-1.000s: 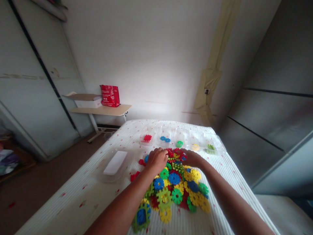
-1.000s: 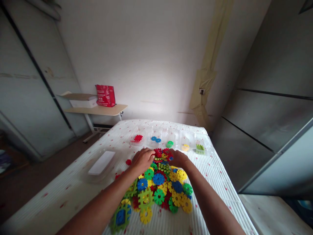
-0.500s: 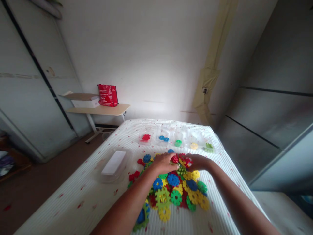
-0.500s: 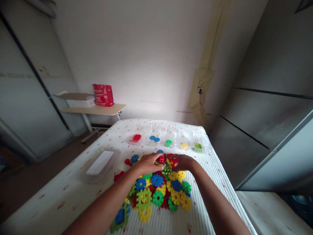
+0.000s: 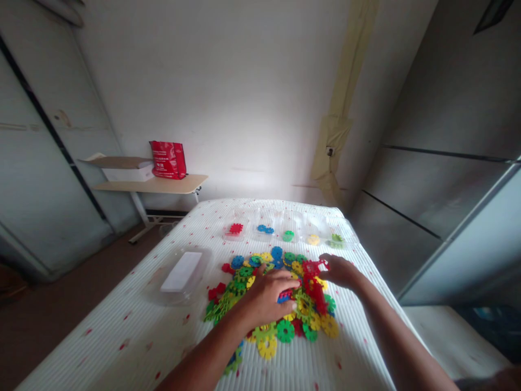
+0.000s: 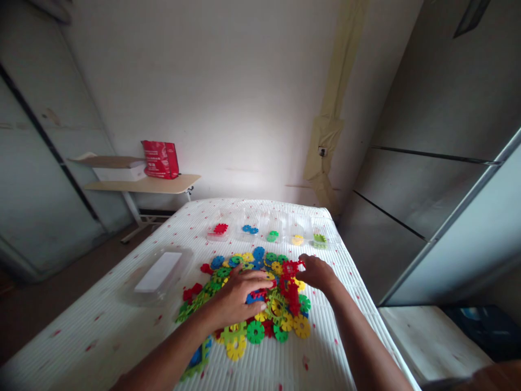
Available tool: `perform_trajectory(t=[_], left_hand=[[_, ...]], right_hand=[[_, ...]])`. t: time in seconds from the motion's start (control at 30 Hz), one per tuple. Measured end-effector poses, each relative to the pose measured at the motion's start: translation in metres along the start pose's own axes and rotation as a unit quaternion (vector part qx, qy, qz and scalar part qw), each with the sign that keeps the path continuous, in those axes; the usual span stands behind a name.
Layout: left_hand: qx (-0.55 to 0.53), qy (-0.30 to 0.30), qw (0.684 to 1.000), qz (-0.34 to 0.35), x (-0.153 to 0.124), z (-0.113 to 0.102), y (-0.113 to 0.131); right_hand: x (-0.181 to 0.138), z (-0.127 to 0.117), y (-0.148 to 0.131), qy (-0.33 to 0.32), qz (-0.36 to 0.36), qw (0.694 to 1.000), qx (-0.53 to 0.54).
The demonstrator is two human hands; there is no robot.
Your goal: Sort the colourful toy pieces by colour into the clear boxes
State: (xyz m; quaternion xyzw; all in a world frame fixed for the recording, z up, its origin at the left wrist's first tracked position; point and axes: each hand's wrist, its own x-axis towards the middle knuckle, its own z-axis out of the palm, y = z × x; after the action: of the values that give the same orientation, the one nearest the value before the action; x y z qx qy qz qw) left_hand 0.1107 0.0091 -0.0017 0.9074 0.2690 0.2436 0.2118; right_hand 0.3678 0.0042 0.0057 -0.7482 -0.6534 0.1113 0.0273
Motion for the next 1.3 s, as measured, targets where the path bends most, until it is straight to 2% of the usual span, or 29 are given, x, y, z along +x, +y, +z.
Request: perform_trajectory(t=[0.13,0.27,0.5,0.67,0.77,0.87,0.97,1.07,1.17,1.3], left_hand=[[0.05,0.111,0.993,-0.011,-0.019,-0.004,-0.016],[0.098,0.197,0.975,-0.028,-0.034,0.0,-0.037],[0.106,0.23,0.967,-0.012,-0.041,0.006,-0.048],[0.107,0.217,0.97,-0.011,-0.041,0.009,-0.045],[0.1,0.218,0.971,-0.021,-0.04,0.01,-0.043],[0.073,0.234,0.968,-0.045,-0.04,0.01,-0.041],[0.015,0.264,0.962,-0.074,-0.04,0.011,-0.041],[-0.065,0.27,0.952,-0.128,-0.039,0.014,-0.042],[-0.157,0.26,0.935,-0.184,-0.037,0.018,-0.044],[-0.278,0.254,0.899,-0.222,-0.034,0.019,-0.044]], right_hand=[[0.006,0.011,-0.015,0.043,0.036,0.998,-0.022],[0.011,0.02,-0.024,0.036,0.059,0.997,-0.021],[0.013,0.022,-0.036,0.017,0.121,0.992,-0.039],[0.014,0.027,-0.039,0.028,0.129,0.991,-0.036],[0.013,0.033,-0.032,0.069,0.083,0.994,0.005],[0.009,0.035,-0.029,0.133,-0.038,0.988,0.07],[-0.002,0.036,-0.041,0.195,-0.172,0.958,0.118],[-0.016,0.039,-0.064,0.234,-0.267,0.927,0.125],[-0.026,0.047,-0.088,0.237,-0.31,0.914,0.114],[-0.028,0.06,-0.109,0.248,-0.31,0.913,0.092]])
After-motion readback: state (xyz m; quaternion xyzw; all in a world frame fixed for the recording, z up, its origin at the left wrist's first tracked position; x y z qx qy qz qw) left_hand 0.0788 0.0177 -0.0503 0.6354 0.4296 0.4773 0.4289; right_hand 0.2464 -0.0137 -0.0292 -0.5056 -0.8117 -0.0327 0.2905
